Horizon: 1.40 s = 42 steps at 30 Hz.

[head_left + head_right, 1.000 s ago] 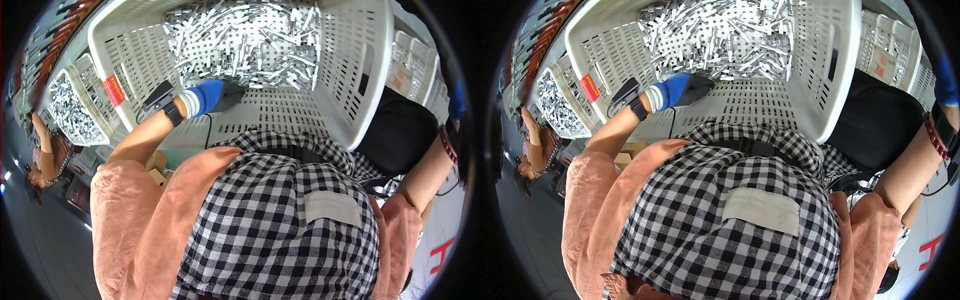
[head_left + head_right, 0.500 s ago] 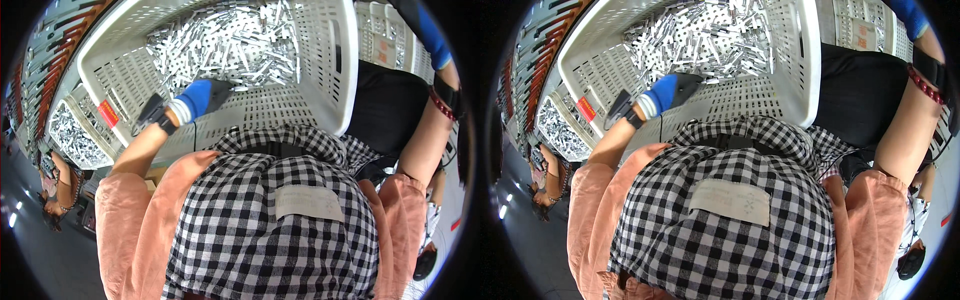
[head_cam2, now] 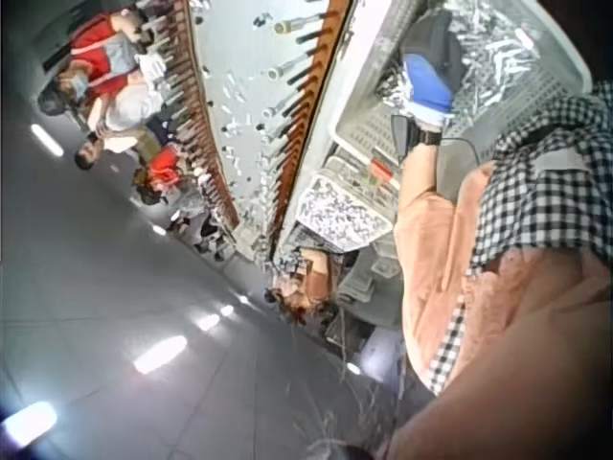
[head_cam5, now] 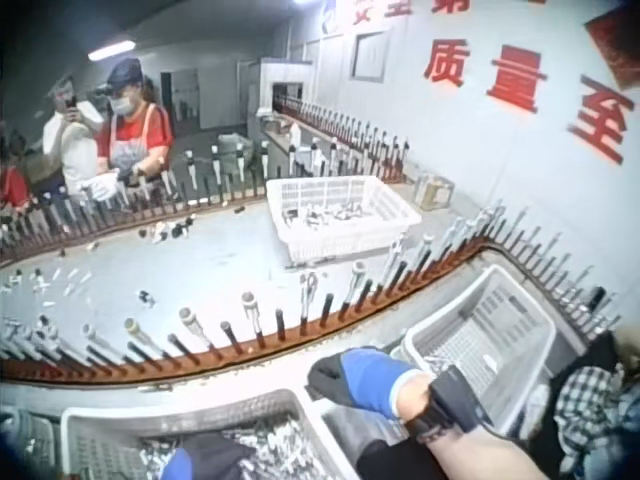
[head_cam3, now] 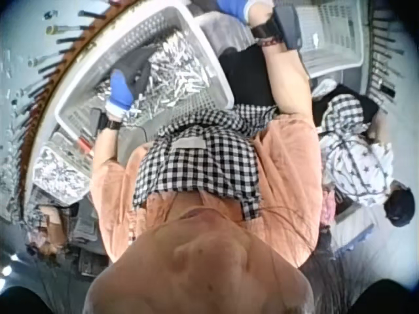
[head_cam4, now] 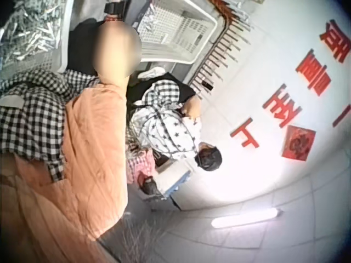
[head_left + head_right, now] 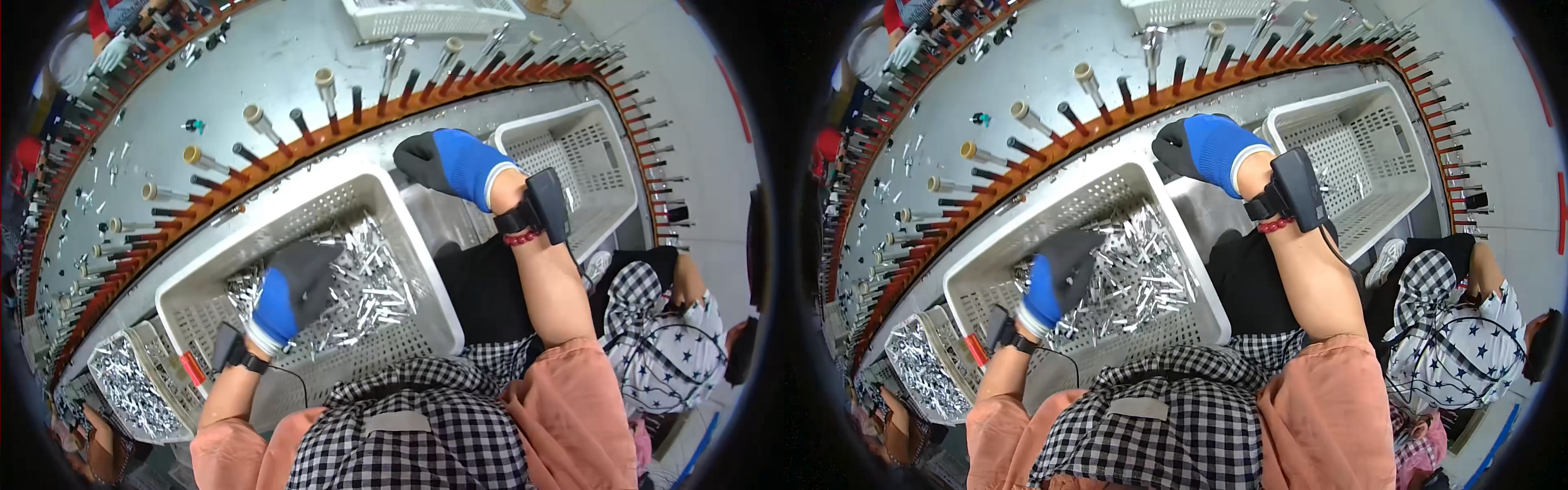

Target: Assemble small metal components onto pegs on a rotating production line carousel.

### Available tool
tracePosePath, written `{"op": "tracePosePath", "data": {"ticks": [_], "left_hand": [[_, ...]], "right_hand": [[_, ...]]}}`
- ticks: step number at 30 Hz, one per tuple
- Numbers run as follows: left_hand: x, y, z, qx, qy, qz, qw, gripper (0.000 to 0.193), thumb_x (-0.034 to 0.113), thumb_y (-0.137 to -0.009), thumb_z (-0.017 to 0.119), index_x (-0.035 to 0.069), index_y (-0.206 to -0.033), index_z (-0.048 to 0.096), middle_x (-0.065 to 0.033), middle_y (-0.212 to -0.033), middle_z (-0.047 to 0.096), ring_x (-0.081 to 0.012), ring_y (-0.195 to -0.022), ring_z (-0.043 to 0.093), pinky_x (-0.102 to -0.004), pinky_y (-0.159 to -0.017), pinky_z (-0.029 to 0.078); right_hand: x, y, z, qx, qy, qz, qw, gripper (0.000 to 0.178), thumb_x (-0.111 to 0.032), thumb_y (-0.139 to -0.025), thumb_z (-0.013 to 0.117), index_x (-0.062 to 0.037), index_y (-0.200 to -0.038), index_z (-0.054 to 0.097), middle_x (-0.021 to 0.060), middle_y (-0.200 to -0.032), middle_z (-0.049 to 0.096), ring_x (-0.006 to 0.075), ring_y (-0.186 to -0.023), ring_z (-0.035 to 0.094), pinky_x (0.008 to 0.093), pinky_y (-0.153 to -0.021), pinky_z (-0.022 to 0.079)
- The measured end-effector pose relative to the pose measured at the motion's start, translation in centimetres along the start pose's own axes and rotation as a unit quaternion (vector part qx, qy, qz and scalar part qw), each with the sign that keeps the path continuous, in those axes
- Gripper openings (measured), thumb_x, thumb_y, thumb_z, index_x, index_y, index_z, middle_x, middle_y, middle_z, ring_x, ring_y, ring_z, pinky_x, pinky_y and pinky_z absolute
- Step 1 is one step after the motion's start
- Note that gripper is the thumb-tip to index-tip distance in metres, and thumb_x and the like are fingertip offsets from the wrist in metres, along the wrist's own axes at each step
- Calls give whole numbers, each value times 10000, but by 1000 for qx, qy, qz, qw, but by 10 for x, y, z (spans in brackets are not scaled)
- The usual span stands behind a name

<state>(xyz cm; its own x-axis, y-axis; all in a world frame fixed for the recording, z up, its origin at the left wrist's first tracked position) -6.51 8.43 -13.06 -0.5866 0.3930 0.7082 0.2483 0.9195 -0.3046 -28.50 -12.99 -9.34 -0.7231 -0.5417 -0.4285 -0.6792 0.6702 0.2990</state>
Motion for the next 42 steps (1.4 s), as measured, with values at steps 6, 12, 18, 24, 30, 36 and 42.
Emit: {"op": "tracePosePath", "data": {"ticks": [6, 12, 18, 24, 30, 36, 42], "left_hand": [[-77, -34, -75, 136, -162, -77, 974, 271, 103, -987, 662, 18, -1231, 741, -235, -1106, 758, -436, -991, 719, -497, -883, 559], [-103, -43, -55, 90, -167, -167, 968, 291, 284, -1027, 641, 25, -1000, 770, -252, -920, 729, -465, -882, 702, -504, -763, 562], [-115, -19, -60, 98, -203, -187, 956, 250, 256, -1007, 660, 36, -978, 776, -239, -920, 736, -454, -848, 703, -510, -749, 554], [-108, -30, -60, 88, -181, -209, 957, 289, 276, -1006, 657, 14, -999, 777, -248, -928, 742, -451, -855, 709, -509, -759, 557], [-108, -32, -55, 104, -195, -187, 957, 308, 276, -1029, 634, 6, -976, 772, -266, -922, 728, -468, -852, 700, -510, -754, 555], [-105, -16, -62, 124, -185, -137, 965, 288, 225, -1033, 630, -17, -933, 751, -280, -872, 705, -474, -812, 683, -514, -716, 530], [-100, -38, -54, 115, -185, -162, 962, 285, 231, -1032, 641, -17, -967, 765, -268, -903, 729, -461, -838, 707, -502, -738, 546]], "right_hand": [[-7, -44, -45, 323, -381, -146, 854, 423, -334, -1100, 587, -11, -1336, 723, 152, -1175, 798, 222, -1088, 743, 357, -990, 559], [-20, -150, -69, 246, -540, -122, 796, 473, -423, -1104, 514, -54, -1295, 742, 116, -1064, 800, 210, -981, 732, 312, -985, 547], [-166, -70, -25, 181, -371, -211, 886, 428, -449, -1052, 668, -59, -1043, 843, 111, -708, 744, 186, -655, 726, 315, -658, 558], [-59, -40, -43, 343, -247, -181, 888, 319, -121, -1040, 625, -38, -1334, 718, 153, -1253, 771, 209, -1128, 730, 363, -988, 562], [10, -130, -51, 260, -522, -144, 800, 430, -393, -1102, 538, -56, -1137, 802, 65, -778, 751, 134, -713, 618, 310, -734, 506], [-122, -37, -37, 97, -171, -242, 950, 382, -364, -1036, 692, -88, -1293, 757, 160, -1100, 772, 226, -976, 762, 357, -898, 592], [88, -61, -140, 579, -394, -74, 710, 373, -259, -1097, 502, -5, -1146, 771, 132, -1053, 793, 212, -978, 719, 346, -902, 531]]}}
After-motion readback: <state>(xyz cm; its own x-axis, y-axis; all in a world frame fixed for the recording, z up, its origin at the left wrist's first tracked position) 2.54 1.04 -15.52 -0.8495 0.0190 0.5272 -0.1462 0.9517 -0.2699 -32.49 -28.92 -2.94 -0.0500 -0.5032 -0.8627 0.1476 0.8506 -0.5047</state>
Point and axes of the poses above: each hand's wrist, its own y-axis away from the middle knuckle, its own z-axis out of the palm, x = y × z, the point moved 4 cm from there along -y, towards the middle knuckle
